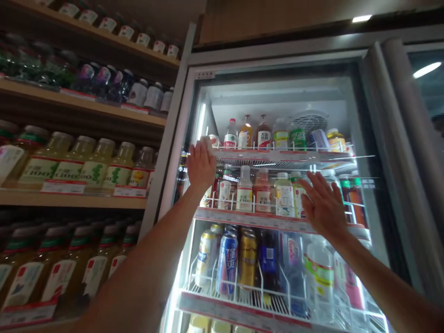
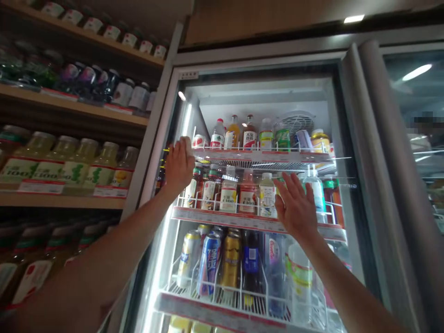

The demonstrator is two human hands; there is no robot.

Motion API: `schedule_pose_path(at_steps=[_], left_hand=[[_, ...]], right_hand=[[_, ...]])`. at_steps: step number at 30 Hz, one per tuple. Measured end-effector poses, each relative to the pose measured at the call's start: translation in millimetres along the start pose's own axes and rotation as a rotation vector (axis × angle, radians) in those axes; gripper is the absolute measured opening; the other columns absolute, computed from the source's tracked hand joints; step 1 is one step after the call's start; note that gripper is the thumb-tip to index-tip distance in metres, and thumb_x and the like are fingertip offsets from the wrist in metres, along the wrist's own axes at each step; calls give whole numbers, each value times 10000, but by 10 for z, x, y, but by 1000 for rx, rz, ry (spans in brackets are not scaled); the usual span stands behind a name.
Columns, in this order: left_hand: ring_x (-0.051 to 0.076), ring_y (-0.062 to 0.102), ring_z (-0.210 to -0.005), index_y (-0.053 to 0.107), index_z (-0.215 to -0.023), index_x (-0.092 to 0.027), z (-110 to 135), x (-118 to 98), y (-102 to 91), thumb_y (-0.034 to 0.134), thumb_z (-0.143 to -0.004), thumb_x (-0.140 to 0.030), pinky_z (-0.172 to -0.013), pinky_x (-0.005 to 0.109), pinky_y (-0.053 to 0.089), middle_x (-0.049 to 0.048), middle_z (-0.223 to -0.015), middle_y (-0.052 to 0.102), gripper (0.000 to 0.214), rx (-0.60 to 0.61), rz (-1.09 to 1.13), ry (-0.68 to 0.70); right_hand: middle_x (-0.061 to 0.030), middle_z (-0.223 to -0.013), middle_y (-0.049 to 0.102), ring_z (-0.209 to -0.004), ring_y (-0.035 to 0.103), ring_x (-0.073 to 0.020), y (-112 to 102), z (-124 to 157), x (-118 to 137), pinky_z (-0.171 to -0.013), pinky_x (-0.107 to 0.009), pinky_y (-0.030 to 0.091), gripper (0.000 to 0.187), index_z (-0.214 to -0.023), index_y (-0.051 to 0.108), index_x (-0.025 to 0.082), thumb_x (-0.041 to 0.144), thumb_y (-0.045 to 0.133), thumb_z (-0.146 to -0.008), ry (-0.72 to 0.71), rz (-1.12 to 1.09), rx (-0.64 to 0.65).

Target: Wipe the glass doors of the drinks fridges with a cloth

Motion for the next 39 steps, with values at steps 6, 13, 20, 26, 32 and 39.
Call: schedule_pose_path(at_steps=[6,13,20,26,32,39], left_hand=[[243,161,-1412,205,-1448,-259,-59,-274,40,322,-901,-289,-1127,485,243,1,-1525,237,560,214,28,481],[295,143,-1412,207,-1452,-195,-171,-513,97,300,-899,-270,-1122,529,228,48,-1531,213,566,69,37,119],[270,175,-1408,255,-1439,-229,-205,-559,84,320,-892,-279,-1132,506,222,23,-1519,255,553,143,30,219],[260,173,-1409,226,-1447,-234,-287,-544,86,305,-896,-277,-1138,489,215,12,-1524,242,558,107,28,201],[264,211,-1399,260,-1432,-278,-401,-620,137,333,-878,-254,-1123,539,221,2,-1504,290,560,101,79,269],[253,181,-1408,290,-1424,-271,-318,-885,220,319,-889,-269,-1139,519,196,-7,-1514,265,536,140,79,431]], right_hand=[[-91,-1379,491,-1312,403,-255,6,3,-6,-1062,-484,302,388,-1283,493,219,256,381,-913,-12,-18,-27],[-96,-1390,477,-1319,391,-262,3,-9,11,-1057,-485,300,371,-1264,499,211,261,396,-911,8,24,8],[-94,-1392,476,-1332,376,-236,-9,-7,9,-1068,-449,289,360,-1258,493,210,249,388,-916,-13,50,7],[-83,-1419,445,-1346,352,-239,9,-1,1,-1079,-461,273,401,-1300,465,225,261,404,-905,-1,35,29],[-88,-1398,469,-1336,369,-241,10,-1,-2,-1077,-467,282,397,-1300,466,229,259,395,-910,7,2,13],[-69,-1412,454,-1346,353,-225,-9,-7,0,-1086,-461,273,422,-1326,439,250,242,383,-908,9,-14,26]])
Point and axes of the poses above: each hand's wrist, its own z-axis away from the middle knuckle, its own y-axis out of the palm, x = y × z, the point moved 1 cm from there along -z, towards the middle knuckle
